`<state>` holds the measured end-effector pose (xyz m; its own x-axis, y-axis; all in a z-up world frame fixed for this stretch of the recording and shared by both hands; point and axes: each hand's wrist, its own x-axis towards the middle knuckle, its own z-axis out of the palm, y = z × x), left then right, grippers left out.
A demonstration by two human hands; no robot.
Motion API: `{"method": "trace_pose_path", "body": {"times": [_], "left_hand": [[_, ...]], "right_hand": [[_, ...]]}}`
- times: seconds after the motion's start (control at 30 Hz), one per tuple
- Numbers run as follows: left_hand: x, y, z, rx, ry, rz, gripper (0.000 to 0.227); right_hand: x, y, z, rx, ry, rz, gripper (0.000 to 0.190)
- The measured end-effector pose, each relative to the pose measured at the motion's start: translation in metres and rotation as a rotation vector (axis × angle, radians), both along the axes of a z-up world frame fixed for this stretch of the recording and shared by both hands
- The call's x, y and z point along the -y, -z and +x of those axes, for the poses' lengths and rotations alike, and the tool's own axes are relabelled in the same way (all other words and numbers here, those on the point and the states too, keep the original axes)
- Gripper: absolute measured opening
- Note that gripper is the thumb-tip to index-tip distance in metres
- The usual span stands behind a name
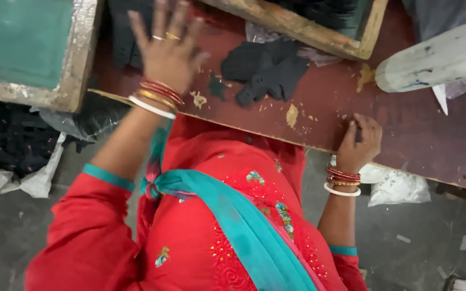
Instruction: The person repeatedly picks up black fabric pieces from a wooden tray, places them on a worktable, and uses a small handheld tool to trim or scrape the edges. After processing each piece, the person returns it to the tray and repeats the cycle with the next piece.
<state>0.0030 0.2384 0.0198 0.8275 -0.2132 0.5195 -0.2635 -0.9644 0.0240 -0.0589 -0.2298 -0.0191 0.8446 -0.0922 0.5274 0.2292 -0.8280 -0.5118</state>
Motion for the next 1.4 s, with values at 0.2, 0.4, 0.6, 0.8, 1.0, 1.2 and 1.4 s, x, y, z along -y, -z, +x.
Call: {"method": "trace_pose_path", "body": {"times": [0.2,0.4,0.6,0.8,1.0,1.2,1.4], "left_hand": [[0.143,0.014,0.009,-0.303,0.259,-0.315,0.048],[0.167,0.043,-0.025,-0.445,0.425,-0.411,0.038],[0.164,0.027,-0.02,-0.502,0.407,-0.618,0.062],[0.164,0.034,-0.022,-0.494,0.402,-0.628,0.059],[0.166,0.029,-0.027,-0.414,0.389,-0.598,0.055],[0.102,0.014,-0.034,-0.181,0.144,-0.747,0.043],[0.029,-0.023,-0.035,0.019,-0.147,-0.556,0.053]], "right_hand": [[-0.023,-0.017,0.005,-0.051,-0.046,-0.054,0.018],[-0.069,-0.061,0.006,-0.229,-0.347,-0.011,0.02],[-0.09,-0.031,0.031,-0.245,-0.558,-0.132,0.018],[-0.098,-0.037,0.041,-0.217,-0.647,-0.182,0.021],[-0.083,-0.046,0.009,-0.342,-0.541,-0.048,0.02],[-0.062,-0.018,-0.001,-0.253,-0.3,0.16,0.018],[-0.068,-0.022,0.008,-0.248,-0.282,0.106,0.019]]}}
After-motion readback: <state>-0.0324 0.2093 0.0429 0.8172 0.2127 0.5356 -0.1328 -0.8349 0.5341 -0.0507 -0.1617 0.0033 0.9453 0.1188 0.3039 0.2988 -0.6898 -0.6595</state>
